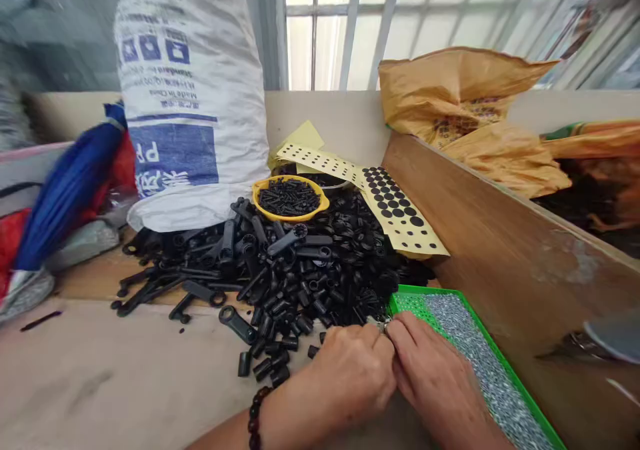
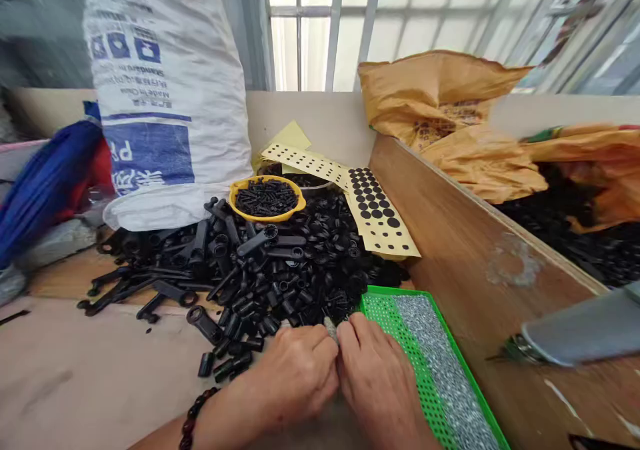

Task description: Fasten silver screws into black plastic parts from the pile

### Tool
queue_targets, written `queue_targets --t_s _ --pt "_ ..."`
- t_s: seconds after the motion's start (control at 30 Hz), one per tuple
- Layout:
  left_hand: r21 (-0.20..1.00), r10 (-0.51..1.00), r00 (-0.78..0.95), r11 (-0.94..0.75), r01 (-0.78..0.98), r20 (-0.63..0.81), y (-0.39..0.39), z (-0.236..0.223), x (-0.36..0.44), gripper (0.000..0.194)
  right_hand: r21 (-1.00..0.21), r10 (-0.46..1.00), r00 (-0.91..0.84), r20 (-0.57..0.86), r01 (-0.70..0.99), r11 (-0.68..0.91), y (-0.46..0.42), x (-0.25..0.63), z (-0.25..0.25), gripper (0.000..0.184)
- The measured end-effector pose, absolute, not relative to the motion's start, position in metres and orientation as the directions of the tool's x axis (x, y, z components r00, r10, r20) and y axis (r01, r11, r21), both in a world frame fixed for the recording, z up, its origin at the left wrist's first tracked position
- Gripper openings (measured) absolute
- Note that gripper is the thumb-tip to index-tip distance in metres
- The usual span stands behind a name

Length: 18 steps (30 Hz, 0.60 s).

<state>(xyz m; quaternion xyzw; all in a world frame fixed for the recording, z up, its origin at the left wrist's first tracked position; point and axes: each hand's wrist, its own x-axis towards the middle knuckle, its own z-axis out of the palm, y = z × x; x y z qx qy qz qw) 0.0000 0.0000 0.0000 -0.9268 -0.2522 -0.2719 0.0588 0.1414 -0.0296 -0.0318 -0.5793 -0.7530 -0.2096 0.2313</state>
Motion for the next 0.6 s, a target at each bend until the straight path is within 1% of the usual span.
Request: queue_targets --t_s 0.03,0.07,0.1,0.13,0.2,0.27,0.33,0.37,0.4,0.47,0.5,0.53,0.6 --pt "-0.002 0.410 0.743 -0.875 0.484 0.529 -0.002 -0.001 -0.001 0.012 0.064 0.775 -0.262 0.575 0.959 0.277 -0.028 0.144 -0.029 0.018" --pt "-0.024 0.389 0.755 -0.882 0.472 0.528 -0.003 -0.001 -0.001 0.012 0.055 0.777 -0.285 0.561 0.950 0.309 -0.027 0.146 -0.027 0.018" --pt "-0.037 0.375 0.759 -0.885 0.464 0.532 -0.005 -0.002 -0.002 0.013 0.019 0.784 -0.292 0.548 0.941 0.338 -0.026 0.147 -0.025 0.018" --pt "-0.043 0.367 0.757 -0.887 0.460 0.540 -0.006 -0.003 -0.004 0.014 -0.044 0.795 -0.284 0.536 0.931 0.362 -0.025 0.147 -0.025 0.017" --pt "-0.037 0.369 0.735 -0.881 0.471 0.569 -0.008 -0.005 -0.007 0.017 -0.252 0.834 -0.222 0.506 0.886 0.388 -0.025 0.146 -0.026 0.016" --pt "0.044 0.403 0.676 -0.875 0.482 0.617 -0.009 -0.007 -0.010 0.020 -0.529 0.889 -0.120 0.443 0.765 0.367 -0.027 0.141 -0.030 0.016" --pt "0.151 0.465 0.608 -0.856 0.495 0.643 -0.009 -0.011 -0.011 0.020 -0.789 0.946 0.015 0.324 0.556 0.261 -0.030 0.135 -0.035 0.020" --pt "0.187 0.489 0.580 -0.844 0.502 0.651 -0.009 -0.012 -0.011 0.019 -0.883 0.964 0.086 0.250 0.430 0.190 -0.032 0.132 -0.039 0.023" --pt "0.206 0.503 0.556 -0.835 0.510 0.661 -0.009 -0.014 -0.010 0.019 -0.944 0.972 0.154 0.177 0.306 0.124 -0.034 0.128 -0.042 0.026" --pt "0.215 0.504 0.522 -0.829 0.517 0.689 -0.009 -0.015 -0.006 0.019 -0.992 0.961 0.267 0.071 0.118 0.041 -0.038 0.123 -0.049 0.032" --pt "0.219 0.499 0.508 -0.830 0.512 0.702 -0.009 -0.015 -0.004 0.020 -0.998 0.953 0.300 0.045 0.062 0.027 -0.040 0.121 -0.053 0.036" --pt "0.228 0.494 0.496 -0.834 0.503 0.714 -0.008 -0.015 -0.002 0.021 -0.999 0.948 0.315 0.035 0.030 0.027 -0.041 0.120 -0.056 0.040" --pt "0.242 0.482 0.483 -0.845 0.476 0.731 -0.008 -0.013 0.002 0.024 -0.999 0.950 0.310 0.039 0.009 0.038 -0.042 0.118 -0.059 0.041"
